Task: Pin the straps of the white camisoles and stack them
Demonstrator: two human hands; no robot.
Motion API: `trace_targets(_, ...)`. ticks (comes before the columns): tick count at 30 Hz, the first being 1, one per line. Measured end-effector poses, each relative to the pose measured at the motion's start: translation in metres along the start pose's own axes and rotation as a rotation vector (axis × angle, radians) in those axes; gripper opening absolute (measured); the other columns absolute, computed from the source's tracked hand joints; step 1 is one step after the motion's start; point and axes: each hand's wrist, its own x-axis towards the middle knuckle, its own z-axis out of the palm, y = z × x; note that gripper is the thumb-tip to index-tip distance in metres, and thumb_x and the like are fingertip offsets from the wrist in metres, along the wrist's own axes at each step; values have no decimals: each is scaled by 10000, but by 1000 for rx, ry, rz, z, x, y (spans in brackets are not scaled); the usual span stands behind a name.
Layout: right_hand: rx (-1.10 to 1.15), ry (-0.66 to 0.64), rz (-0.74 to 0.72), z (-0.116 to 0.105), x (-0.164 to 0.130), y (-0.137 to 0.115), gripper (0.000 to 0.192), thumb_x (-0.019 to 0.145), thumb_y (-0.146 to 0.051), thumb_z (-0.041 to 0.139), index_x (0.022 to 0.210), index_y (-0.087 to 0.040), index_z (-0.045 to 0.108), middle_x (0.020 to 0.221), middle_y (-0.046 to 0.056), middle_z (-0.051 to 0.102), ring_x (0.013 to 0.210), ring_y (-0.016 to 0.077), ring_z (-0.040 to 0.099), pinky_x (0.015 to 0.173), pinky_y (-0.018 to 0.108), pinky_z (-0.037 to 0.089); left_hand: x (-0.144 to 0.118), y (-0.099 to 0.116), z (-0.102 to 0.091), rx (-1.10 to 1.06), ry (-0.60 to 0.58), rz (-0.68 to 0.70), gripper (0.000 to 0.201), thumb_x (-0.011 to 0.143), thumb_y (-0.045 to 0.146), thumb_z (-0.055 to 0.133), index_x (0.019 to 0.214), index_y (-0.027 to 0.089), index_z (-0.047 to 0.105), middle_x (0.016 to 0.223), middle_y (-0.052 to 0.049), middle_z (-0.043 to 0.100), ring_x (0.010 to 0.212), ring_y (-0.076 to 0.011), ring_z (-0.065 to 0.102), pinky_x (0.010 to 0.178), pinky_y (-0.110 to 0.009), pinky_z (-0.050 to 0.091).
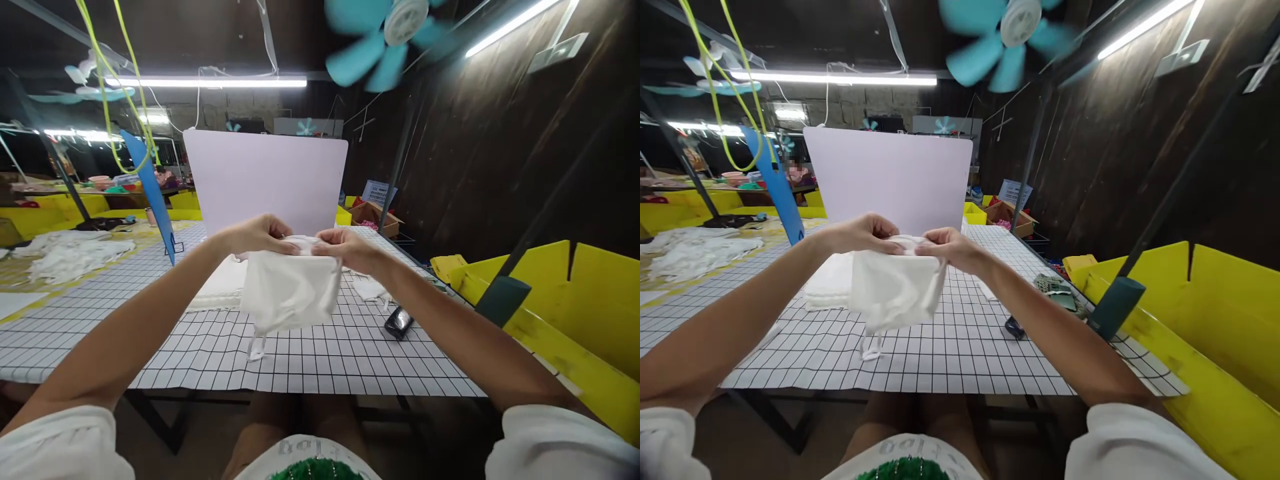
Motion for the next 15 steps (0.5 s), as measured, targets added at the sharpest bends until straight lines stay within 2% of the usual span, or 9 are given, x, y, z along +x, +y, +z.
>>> trace_targets(2,-23,31,44,-16,-6,3,405,631,-443,900,783,-130,695,671,-15,637,560,77,556,493,187,409,-12,-11,-11,-23,24,-64,429,692,444,864,608,138,576,545,47,452,465,-51,403,403,-165,251)
trace_targets(4,-50,40,79,-36,-15,5,413,638,-457,897,815,-129,718,728,14,669,613,106,607,526,203,452,-23,-22,-19,-99,68,-67,473,653,445,891,587,141,535,546,48,454,471,-47,413,403,-151,263)
trace_targets(8,-22,167,39,-66,-33,6,389,617,-471,909,712,-156,701,682,0,626,595,101,575,511,210,435,-34,-48,-27,-287,70,-82,513,620,490,903,595,146,523,544,39,485,453,-46,419,388,-143,294)
trace_targets(12,12,318,-91,-89,-46,7,405,607,-541,895,732,-206,703,770,21,657,696,140,595,617,270,487,-28,-74,-31,-381,109,-94,542,595,551,898,606,151,532,541,32,493,446,-55,430,384,-151,313)
trace_targets(15,-37,376,-64,-112,-48,14,440,607,-602,872,745,-226,688,730,12,631,644,136,558,589,280,453,-11,-92,-37,-349,106,-105,539,617,581,871,618,153,545,550,28,493,466,-65,434,414,-167,334)
